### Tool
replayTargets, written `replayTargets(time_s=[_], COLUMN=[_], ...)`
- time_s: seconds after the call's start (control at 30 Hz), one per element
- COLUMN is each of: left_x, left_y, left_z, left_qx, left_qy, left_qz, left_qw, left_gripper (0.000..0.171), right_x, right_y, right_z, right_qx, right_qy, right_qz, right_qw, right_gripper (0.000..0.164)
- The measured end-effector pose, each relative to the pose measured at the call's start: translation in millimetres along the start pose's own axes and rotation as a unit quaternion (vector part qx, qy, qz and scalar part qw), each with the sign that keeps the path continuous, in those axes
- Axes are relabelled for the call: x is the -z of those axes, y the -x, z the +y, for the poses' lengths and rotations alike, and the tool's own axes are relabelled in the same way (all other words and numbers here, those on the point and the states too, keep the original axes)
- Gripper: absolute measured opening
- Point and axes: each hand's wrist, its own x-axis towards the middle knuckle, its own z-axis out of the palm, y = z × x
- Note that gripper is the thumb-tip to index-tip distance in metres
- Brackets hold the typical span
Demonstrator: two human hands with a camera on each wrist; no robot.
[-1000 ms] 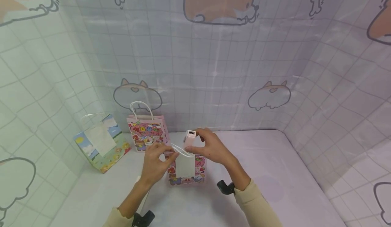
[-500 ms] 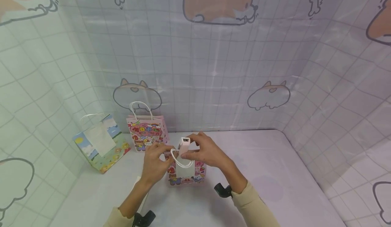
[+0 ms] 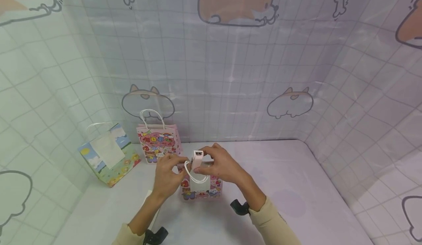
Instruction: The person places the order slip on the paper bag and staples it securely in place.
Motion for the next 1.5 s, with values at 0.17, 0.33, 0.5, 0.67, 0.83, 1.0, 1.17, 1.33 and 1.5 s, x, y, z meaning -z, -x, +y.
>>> replayTargets(time_s=[0.17, 0.33, 0.5, 0.67, 0.83, 1.0, 1.17, 1.33, 1.5], left_x=[1.2, 1.1, 1.0, 1.2, 1.3, 1.1, 0.8, 1.3, 1.0], left_y=[-0.3, -0.1, 0.5, 0.4, 0.1, -0.9, -2.2, -3.5, -4.4], left_z=[1.5, 1.8, 2.1, 2.1, 1.5, 0.5, 0.7, 1.8, 1.5], left_qx=[0.005, 0.005, 0.007, 0.005, 0.001, -0.004, 0.001, 0.002, 0.004], left_qy=[0.001, 0.001, -0.001, -0.001, 0.001, 0.001, -0.001, 0.0, -0.001], left_qz=[-0.005, -0.006, -0.007, -0.008, -0.008, -0.008, -0.013, -0.014, -0.016], left_qw=[1.0, 1.0, 1.0, 1.0, 1.0, 1.0, 0.9999, 0.9999, 0.9999], left_gripper=[0.017, 0.018, 0.018, 0.018, 0.018, 0.017, 0.016, 0.017, 0.016], right_x=[-1, 0, 0, 0, 1, 0, 1, 1, 1], right_y=[1, 3, 5, 6, 6, 6, 5, 5, 4], right_z=[2, 3, 4, 8, 10, 12, 12, 13, 13], right_qx=[0.005, 0.009, 0.008, -0.001, 0.005, 0.012, 0.018, 0.025, 0.03], right_qy=[0.026, 0.044, 0.044, 0.044, 0.038, 0.058, 0.07, 0.061, 0.058], right_qz=[0.0, -0.001, -0.002, -0.004, -0.006, -0.001, 0.003, 0.005, 0.008], right_qw=[1.0, 0.999, 0.999, 0.999, 0.999, 0.998, 0.997, 0.998, 0.998], right_gripper=[0.054, 0.055, 0.055, 0.056, 0.05, 0.048, 0.048, 0.045, 0.045])
